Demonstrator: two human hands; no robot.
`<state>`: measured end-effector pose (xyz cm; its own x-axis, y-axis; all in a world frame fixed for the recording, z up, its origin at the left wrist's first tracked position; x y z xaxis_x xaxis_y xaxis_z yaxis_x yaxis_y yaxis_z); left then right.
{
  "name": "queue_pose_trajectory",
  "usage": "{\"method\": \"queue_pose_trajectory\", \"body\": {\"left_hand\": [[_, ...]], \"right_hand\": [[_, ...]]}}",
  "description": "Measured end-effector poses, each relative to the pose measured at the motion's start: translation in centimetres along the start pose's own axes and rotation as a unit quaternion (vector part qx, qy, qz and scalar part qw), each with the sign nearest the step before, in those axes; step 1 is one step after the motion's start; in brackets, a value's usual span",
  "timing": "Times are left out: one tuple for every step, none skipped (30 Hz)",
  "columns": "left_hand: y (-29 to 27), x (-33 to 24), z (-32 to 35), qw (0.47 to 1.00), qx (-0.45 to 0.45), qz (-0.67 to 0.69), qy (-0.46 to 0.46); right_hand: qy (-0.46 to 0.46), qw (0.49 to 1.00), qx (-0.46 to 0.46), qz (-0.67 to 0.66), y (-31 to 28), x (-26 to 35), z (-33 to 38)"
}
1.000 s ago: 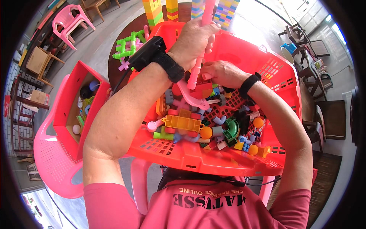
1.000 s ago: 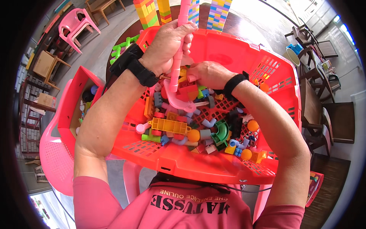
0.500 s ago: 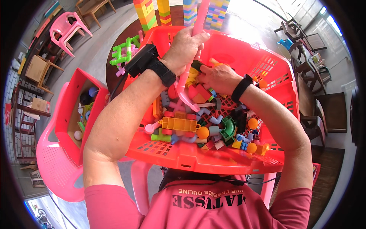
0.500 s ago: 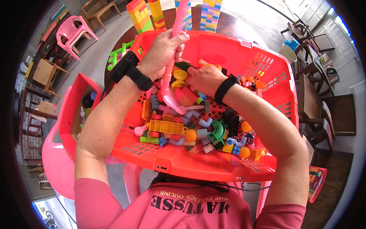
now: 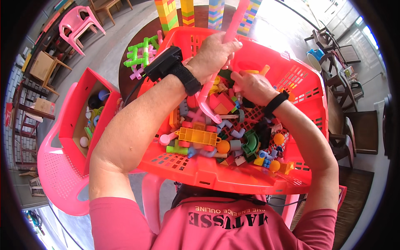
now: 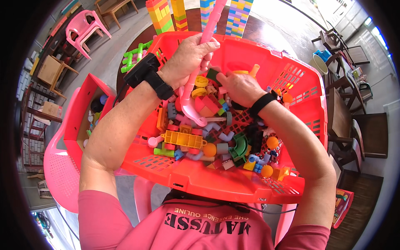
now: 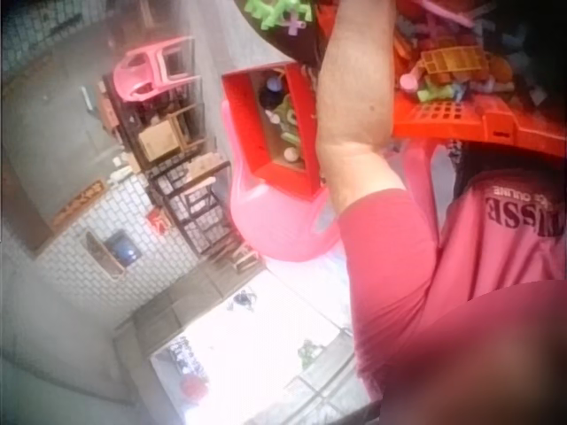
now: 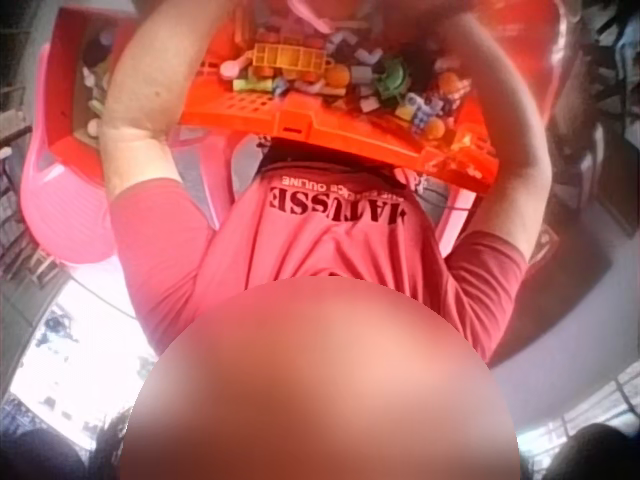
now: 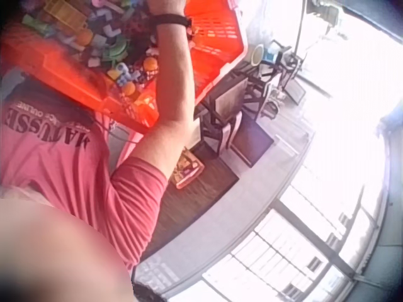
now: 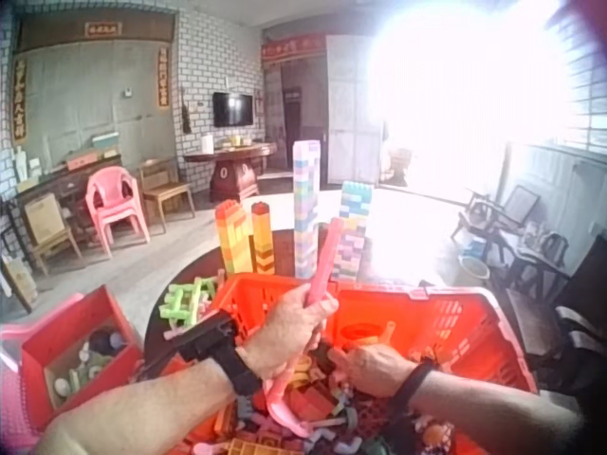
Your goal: The person assembles pink and green toy pipes and joints by hand while they are in a basket.
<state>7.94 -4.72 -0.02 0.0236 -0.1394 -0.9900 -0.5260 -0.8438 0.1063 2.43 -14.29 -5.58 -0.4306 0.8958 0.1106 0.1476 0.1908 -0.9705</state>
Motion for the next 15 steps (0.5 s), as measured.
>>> {"method": "queue_pose_trajectory", "body": {"left_hand": [[0.1, 0.0, 0.0, 1.0, 0.003, 0.009, -0.003], [0.1, 0.0, 0.1, 1.0, 0.006, 0.019, -0.006], [0.2, 0.0, 0.2, 0.999, 0.009, 0.03, -0.008], [0.4, 0.0, 0.3, 0.999, 0.021, 0.032, -0.01], [0.5, 0.0, 0.4, 0.999, 0.034, 0.034, -0.011], [0.7, -0.1, 0.4, 0.998, 0.048, 0.036, -0.011], [0.7, -0.1, 0.5, 0.998, 0.055, 0.012, -0.005], [0.8, -0.2, 0.5, 0.998, 0.062, -0.013, 0.001], [1.0, -0.3, 0.5, 0.997, 0.068, -0.037, 0.008], [1.1, -0.1, 0.5, 0.995, 0.077, -0.064, 0.003], [1.3, 0.0, 0.6, 0.993, 0.079, -0.083, 0.002], [1.4, 0.2, 0.6, 0.991, 0.077, -0.105, -0.002], [1.6, 0.3, 0.7, 0.989, 0.075, -0.129, -0.002], [2.0, 0.4, 0.8, 0.987, 0.088, -0.136, -0.008], [2.4, 0.4, 1.0, 0.98, 0.102, -0.168, -0.001]], "right_hand": [[-0.006, 0.999, -0.025, -0.042, -1.0, -0.2, -0.1], [0.017, 0.997, -0.024, -0.073, -1.6, -0.7, -0.4], [0.025, 0.989, -0.052, -0.133, -3.0, -1.2, -0.7], [0.062, 0.98, -0.056, -0.181, -4.3, -2.3, -0.9], [0.107, 0.968, -0.058, -0.22, -5.5, -3.5, -0.9], [0.12, 0.952, -0.074, -0.271, -6.9, -4.0, -0.7], [0.116, 0.939, -0.098, -0.308, -8.5, -4.2, -0.5], [0.162, 0.925, -0.089, -0.331, -9.4, -5.1, 0.4], [0.141, 0.916, -0.1, -0.362, -10.5, -4.8, 1.0], [0.191, 0.91, -0.102, -0.354, -10.9, -5.6, 1.8], [0.201, 0.903, -0.112, -0.362, -11.5, -5.9, 2.5], [0.21, 0.897, -0.121, -0.371, -11.9, -6.3, 3.2], [0.222, 0.878, -0.141, -0.4, -12.3, -6.7, 3.8], [0.232, 0.857, -0.162, -0.43, -12.6, -7.2, 4.3], [0.275, 0.831, -0.182, -0.449, -12.6, -8.1, 5.0]]}}
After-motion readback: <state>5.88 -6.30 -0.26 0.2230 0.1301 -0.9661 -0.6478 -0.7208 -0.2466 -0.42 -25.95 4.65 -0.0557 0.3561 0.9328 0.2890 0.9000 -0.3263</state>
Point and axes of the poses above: each hand's wrist, its own z-axis away from the middle knuckle, its own y-axis out of the palm, x = y × z, the point moved 8 cm from there along -z, towards the middle knuckle, and after that the axes turned 5 degrees about -x, right-handed, at the moved point
